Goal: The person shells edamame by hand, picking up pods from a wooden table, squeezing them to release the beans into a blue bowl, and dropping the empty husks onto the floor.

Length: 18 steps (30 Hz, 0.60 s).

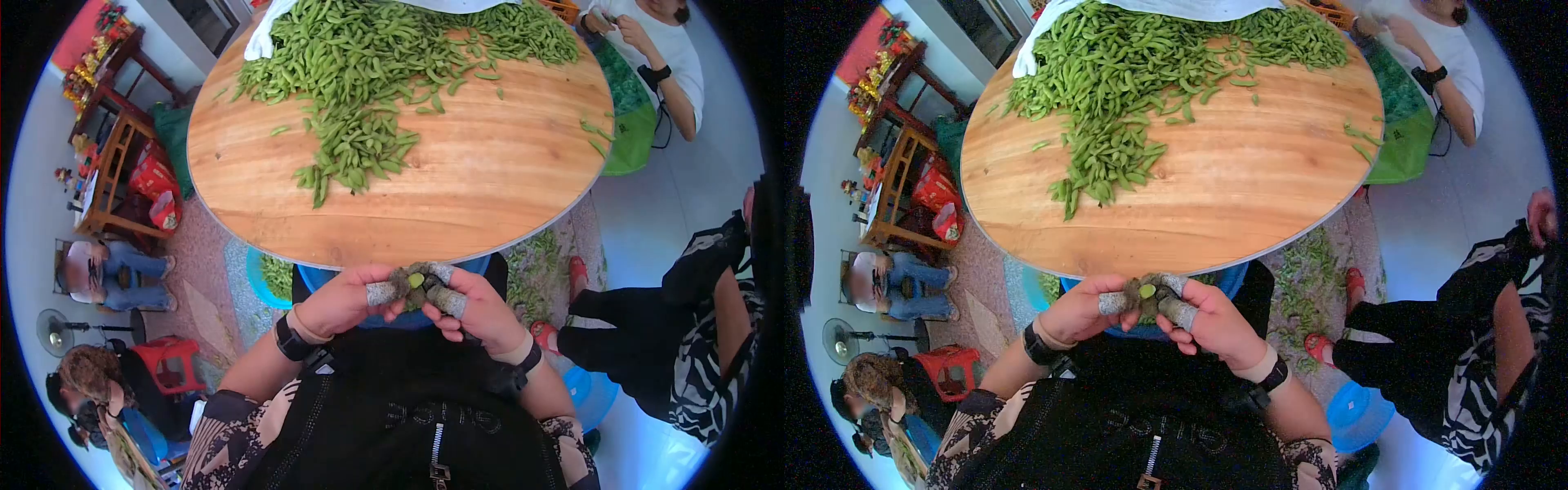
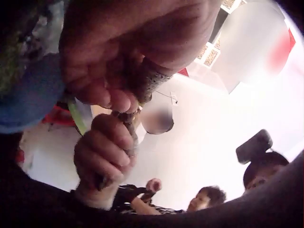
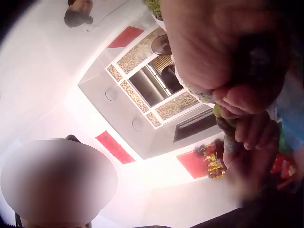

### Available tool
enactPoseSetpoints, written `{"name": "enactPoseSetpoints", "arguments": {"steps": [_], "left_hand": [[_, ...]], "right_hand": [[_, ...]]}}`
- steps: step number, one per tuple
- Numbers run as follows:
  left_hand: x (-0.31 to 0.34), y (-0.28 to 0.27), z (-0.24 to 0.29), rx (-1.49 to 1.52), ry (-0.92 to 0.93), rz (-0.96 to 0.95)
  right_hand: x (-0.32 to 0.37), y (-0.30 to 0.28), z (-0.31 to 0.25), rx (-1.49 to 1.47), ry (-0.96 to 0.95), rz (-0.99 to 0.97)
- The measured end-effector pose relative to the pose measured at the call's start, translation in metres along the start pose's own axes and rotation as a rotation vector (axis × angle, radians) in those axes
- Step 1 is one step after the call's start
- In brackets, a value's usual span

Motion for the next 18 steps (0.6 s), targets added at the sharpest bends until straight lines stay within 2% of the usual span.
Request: {"name": "enactPoseSetpoints", "arguments": {"steps": [2,4,5,7,8,9,11,15,17,18], "left_hand": [[0.006,0.000,-0.007,-0.029,-0.011,0.010],[0.014,0.005,-0.007,-0.427,0.347,0.103],[0.019,0.003,-0.007,-0.429,0.343,0.107],[0.024,-0.004,0.003,-1.249,0.581,0.241],[0.027,-0.001,0.004,-1.320,0.796,0.286],[0.027,0.001,0.003,-1.327,0.796,0.280],[0.031,0.006,0.005,-1.429,1.015,0.363],[0.029,-0.007,-0.010,-1.424,0.950,0.368],[0.024,-0.023,-0.017,-0.757,0.304,0.210],[0.023,-0.034,-0.025,-0.534,0.103,0.128]], "right_hand": [[-0.003,0.002,0.011,0.088,-0.032,-0.001],[-0.004,0.007,0.019,0.169,-0.060,-0.002],[-0.004,0.009,0.022,0.250,-0.087,0.003],[-0.006,0.014,0.026,0.328,-0.122,0.004],[-0.007,0.016,0.028,0.364,-0.153,0.030],[-0.009,0.017,0.030,0.396,-0.184,0.059],[-0.014,0.018,0.039,0.407,-0.210,0.087],[-0.019,0.019,0.046,0.388,-0.174,0.096],[-0.023,0.016,0.054,0.395,-0.149,0.086],[-0.024,0.016,0.056,0.396,-0.131,0.068]]}}
Point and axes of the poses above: each hand's wrist, its own x-axis away from the middle knuckle, its own y-axis out of the palm, z = x × y, the point moved 3 cm from there along -x, towards the middle knuckle, and after that the axes turned 15 degrees about z, right-handed, at the moved point
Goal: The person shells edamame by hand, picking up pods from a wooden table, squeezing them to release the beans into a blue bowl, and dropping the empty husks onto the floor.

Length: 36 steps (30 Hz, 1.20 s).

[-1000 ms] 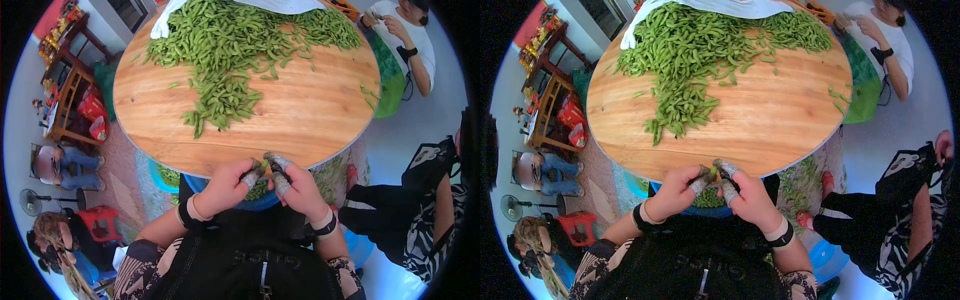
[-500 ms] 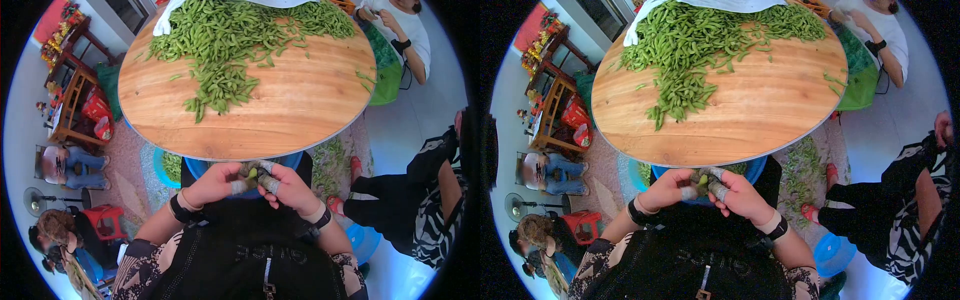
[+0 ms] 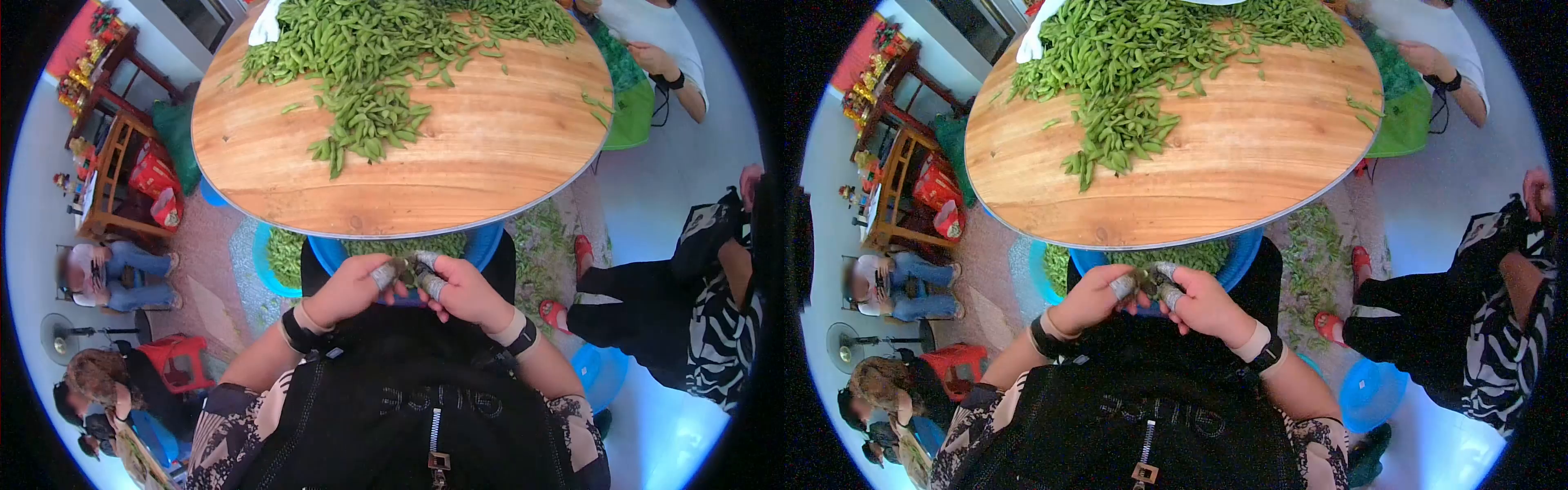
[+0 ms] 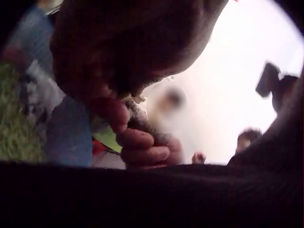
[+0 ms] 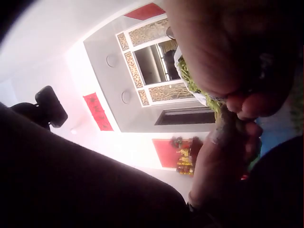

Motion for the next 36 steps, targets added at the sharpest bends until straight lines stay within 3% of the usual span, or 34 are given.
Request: {"name": "enactPoseSetpoints", "arguments": {"steps": [1,3,5,8,10,13,17,19,21,22,23,25,32,35,36], "left_hand": [[0.000,-0.003,-0.008,0.012,-0.004,-0.002],[0.002,-0.001,-0.019,0.682,-0.296,-0.151],[0.002,-0.001,-0.022,0.761,-0.301,-0.192],[-0.003,0.000,-0.031,0.596,-0.306,-0.199],[-0.007,-0.001,-0.032,0.253,-0.275,-0.150],[-0.010,0.001,-0.029,0.190,-0.118,-0.135],[-0.012,-0.006,-0.026,0.205,-0.141,-0.075],[-0.011,-0.013,-0.023,0.038,-0.103,-0.008],[-0.006,-0.016,-0.024,-0.007,-0.059,0.034],[-0.007,-0.017,-0.023,-0.054,-0.014,0.067],[-0.004,-0.018,-0.018,-0.122,0.024,0.031],[0.001,-0.016,-0.006,-0.185,0.177,0.008],[0.004,-0.017,0.029,-0.254,0.300,-0.079],[0.004,-0.021,0.024,-0.090,0.254,-0.038],[0.004,-0.022,0.020,-0.019,0.160,-0.067]], "right_hand": [[0.002,0.001,-0.002,0.007,0.010,0.001],[0.005,0.003,-0.009,-0.116,0.116,-0.013],[0.002,-0.001,-0.007,-0.179,0.178,-0.058],[-0.007,-0.001,0.007,-0.171,0.223,-0.084],[-0.015,0.000,0.014,-0.099,0.206,-0.065],[-0.030,0.002,0.027,0.113,0.137,0.067],[-0.039,-0.004,0.027,0.296,0.048,0.172],[-0.037,-0.005,0.024,0.432,0.011,0.236],[-0.031,-0.005,0.014,0.581,-0.328,0.276],[-0.030,-0.005,0.011,0.528,-0.284,0.284],[-0.028,-0.004,0.009,0.403,-0.046,0.237],[-0.025,0.001,0.003,0.140,0.055,0.152],[-0.017,0.011,-0.012,-0.183,0.103,0.106],[-0.015,0.012,-0.023,-0.223,0.122,0.069],[-0.015,0.013,-0.023,-0.222,0.121,0.070]]}}
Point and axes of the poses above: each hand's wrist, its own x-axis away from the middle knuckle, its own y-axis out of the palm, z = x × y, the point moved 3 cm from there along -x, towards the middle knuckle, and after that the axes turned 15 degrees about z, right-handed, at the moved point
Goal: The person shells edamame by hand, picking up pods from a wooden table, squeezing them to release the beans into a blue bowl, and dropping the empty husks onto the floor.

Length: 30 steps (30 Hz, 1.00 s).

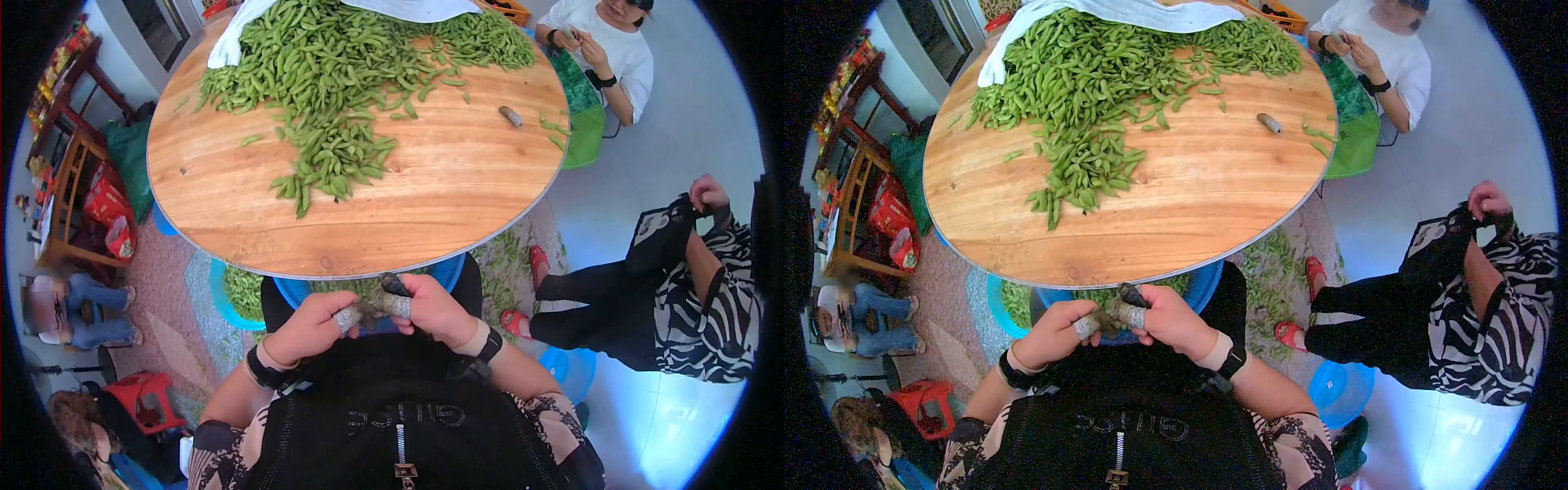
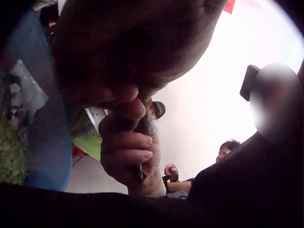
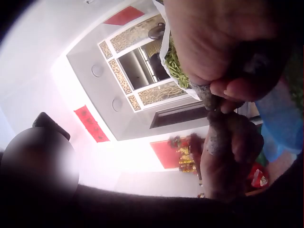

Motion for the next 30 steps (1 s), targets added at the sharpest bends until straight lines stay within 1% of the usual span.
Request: {"name": "enactPoseSetpoints", "arguments": {"steps": [1,2,3,4,5,7,9,10,11,12,13,15,16,17,18,19,20,21,22,23,25,26,27,28,29,30], "left_hand": [[0.001,0.000,-0.004,0.077,-0.092,-0.024],[0.002,0.001,-0.008,0.078,-0.093,-0.024],[0.006,0.005,-0.014,0.407,-0.176,-0.078],[0.010,0.009,-0.018,0.737,-0.259,-0.126],[0.010,0.011,-0.023,0.744,-0.271,-0.112],[0.007,0.018,-0.018,1.110,-0.227,-0.356],[0.006,0.014,-0.015,1.108,-0.222,-0.342],[0.005,0.010,-0.017,0.981,-0.200,-0.238],[0.003,0.006,-0.018,0.854,-0.178,-0.138],[0.003,-0.002,-0.004,0.506,-0.171,0.040],[0.004,0.000,-0.005,0.508,-0.169,0.051],[0.005,-0.002,0.001,0.122,0.270,0.230],[0.007,-0.007,0.008,-0.132,0.326,0.242],[0.008,-0.006,0.007,-0.134,0.324,0.248],[0.008,-0.004,0.003,-0.092,0.239,0.255],[0.007,-0.003,-0.001,-0.049,0.157,0.261],[0.007,-0.004,-0.004,-0.049,0.159,0.266],[0.008,-0.002,-0.012,0.402,-0.059,0.205],[0.008,0.001,-0.017,0.851,-0.286,0.133],[0.008,0.001,-0.019,0.853,-0.282,0.134],[0.009,-0.001,-0.023,0.568,-0.293,0.174],[0.009,0.000,-0.020,0.569,-0.286,0.176],[0.009,-0.002,-0.010,0.268,-0.103,0.264],[0.010,-0.003,-0.002,-0.034,0.079,0.347],[0.010,-0.001,0.000,-0.033,0.088,0.350],[0.010,0.001,0.005,-0.191,0.268,0.339]], "right_hand": [[0.000,0.002,-0.001,-0.028,-0.007,-0.041],[0.001,0.003,-0.001,-0.056,-0.012,-0.083],[0.002,0.005,-0.001,-0.055,-0.005,-0.085],[0.003,0.008,-0.007,-0.067,-0.096,-0.154],[0.005,0.013,-0.011,-0.084,-0.182,-0.227],[0.007,0.019,-0.017,-0.111,-0.142,-0.210],[0.005,0.016,-0.017,-0.068,-0.173,-0.181],[0.004,0.017,-0.015,-0.065,-0.164,-0.195],[0.001,0.013,-0.013,-0.035,-0.195,-0.097],[-0.001,0.011,-0.012,-0.004,-0.229,0.003],[-0.001,0.012,-0.010,0.000,-0.227,-0.007],[-0.003,0.012,-0.005,0.092,-0.235,0.115],[-0.001,0.014,-0.007,0.092,-0.232,0.108],[0.003,0.017,-0.013,0.158,-0.273,0.127],[0.004,0.019,-0.016,0.224,-0.315,0.147],[0.003,0.019,-0.012,0.226,-0.317,0.143],[0.002,0.019,-0.009,0.281,-0.518,0.138],[0.005,0.020,-0.009,0.338,-0.723,0.135],[0.007,0.019,-0.010,0.341,-0.725,0.133],[0.009,0.018,-0.012,0.375,-0.704,0.104],[0.013,0.018,-0.017,0.413,-0.688,0.073],[0.017,0.018,-0.025,0.571,-0.816,0.155],[0.020,0.017,-0.031,0.729,-0.945,0.240],[0.019,0.018,-0.031,0.734,-0.953,0.240],[0.020,0.020,-0.030,0.729,-0.977,0.227],[0.020,0.021,-0.028,0.723,-1.001,0.216]]}}
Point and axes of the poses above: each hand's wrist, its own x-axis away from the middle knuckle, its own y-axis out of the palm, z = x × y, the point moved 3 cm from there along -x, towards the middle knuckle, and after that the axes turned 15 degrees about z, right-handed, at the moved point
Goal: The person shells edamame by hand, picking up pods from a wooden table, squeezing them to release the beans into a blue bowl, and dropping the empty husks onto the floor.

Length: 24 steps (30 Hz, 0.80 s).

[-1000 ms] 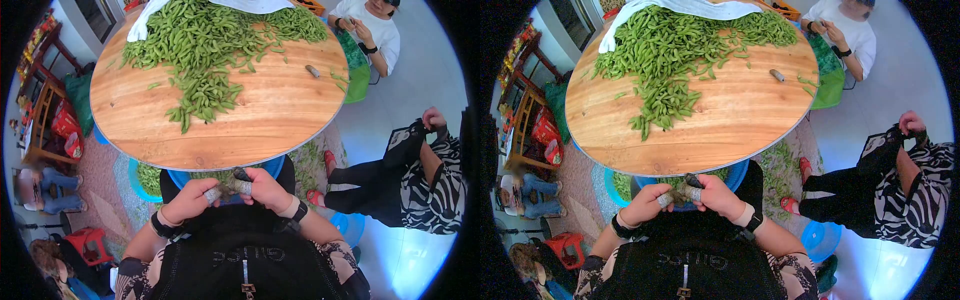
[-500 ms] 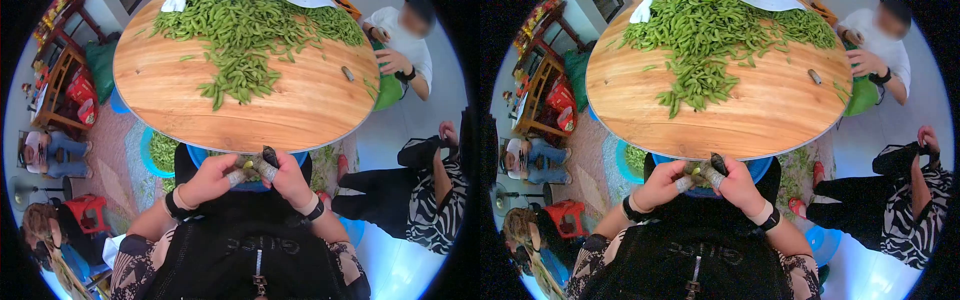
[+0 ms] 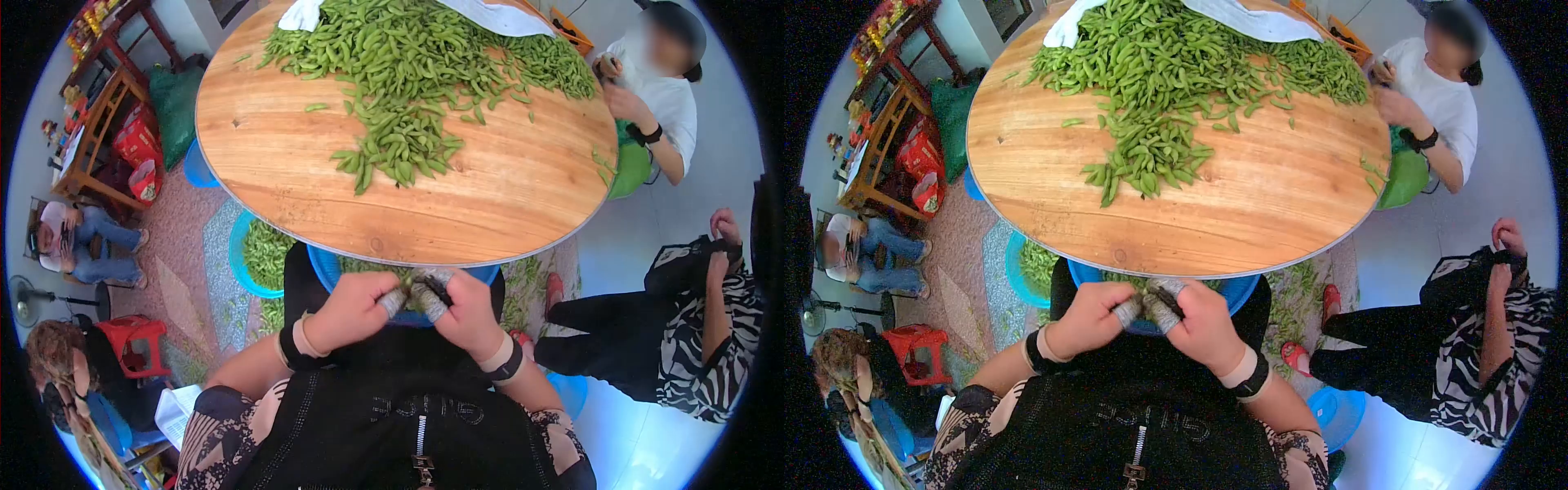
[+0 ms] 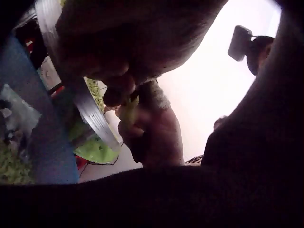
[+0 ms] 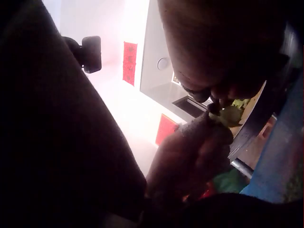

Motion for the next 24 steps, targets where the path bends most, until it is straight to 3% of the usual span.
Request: {"name": "enactPoseSetpoints", "arguments": {"steps": [1,3,4,5,6,7,8,11,13,15,17,21,24], "left_hand": [[0.000,0.002,0.008,-0.123,0.204,-0.011],[0.000,0.002,0.015,-0.122,0.192,-0.073],[0.000,0.003,0.016,-0.055,0.181,-0.102],[0.000,0.002,0.017,0.013,0.169,-0.132],[-0.002,0.000,0.020,0.015,0.172,-0.130],[-0.002,-0.002,0.020,0.165,0.021,-0.192],[-0.002,-0.003,0.018,0.315,-0.133,-0.253],[0.002,-0.018,0.001,0.336,-0.195,-0.108],[0.006,-0.045,0.002,0.191,-0.179,0.038],[0.013,-0.072,-0.010,0.018,-0.186,0.207],[0.021,-0.097,-0.038,-0.424,-0.059,0.365],[0.035,-0.126,-0.063,-0.956,-0.185,0.496],[0.027,-0.122,-0.049,-0.813,-0.123,0.565]], "right_hand": [[0.001,0.001,0.001,0.005,-0.007,0.004],[0.004,0.005,0.010,-0.132,0.260,-0.100],[0.003,0.005,0.007,-0.292,0.525,-0.161],[0.001,0.003,0.008,-0.288,0.521,-0.162],[0.003,0.004,0.013,-0.496,0.733,-0.209],[0.006,0.007,0.016,-0.705,0.945,-0.255],[0.007,0.009,0.020,-0.703,0.946,-0.258],[0.008,0.014,0.029,-0.645,0.851,-0.217],[-0.005,0.007,0.013,0.011,0.122,-0.036],[-0.014,0.000,0.007,0.084,0.150,-0.066],[-0.027,-0.004,0.006,0.158,0.181,-0.094],[-0.082,0.000,0.019,0.363,0.052,0.059],[-0.111,0.018,0.045,0.533,-0.046,0.136]]}}
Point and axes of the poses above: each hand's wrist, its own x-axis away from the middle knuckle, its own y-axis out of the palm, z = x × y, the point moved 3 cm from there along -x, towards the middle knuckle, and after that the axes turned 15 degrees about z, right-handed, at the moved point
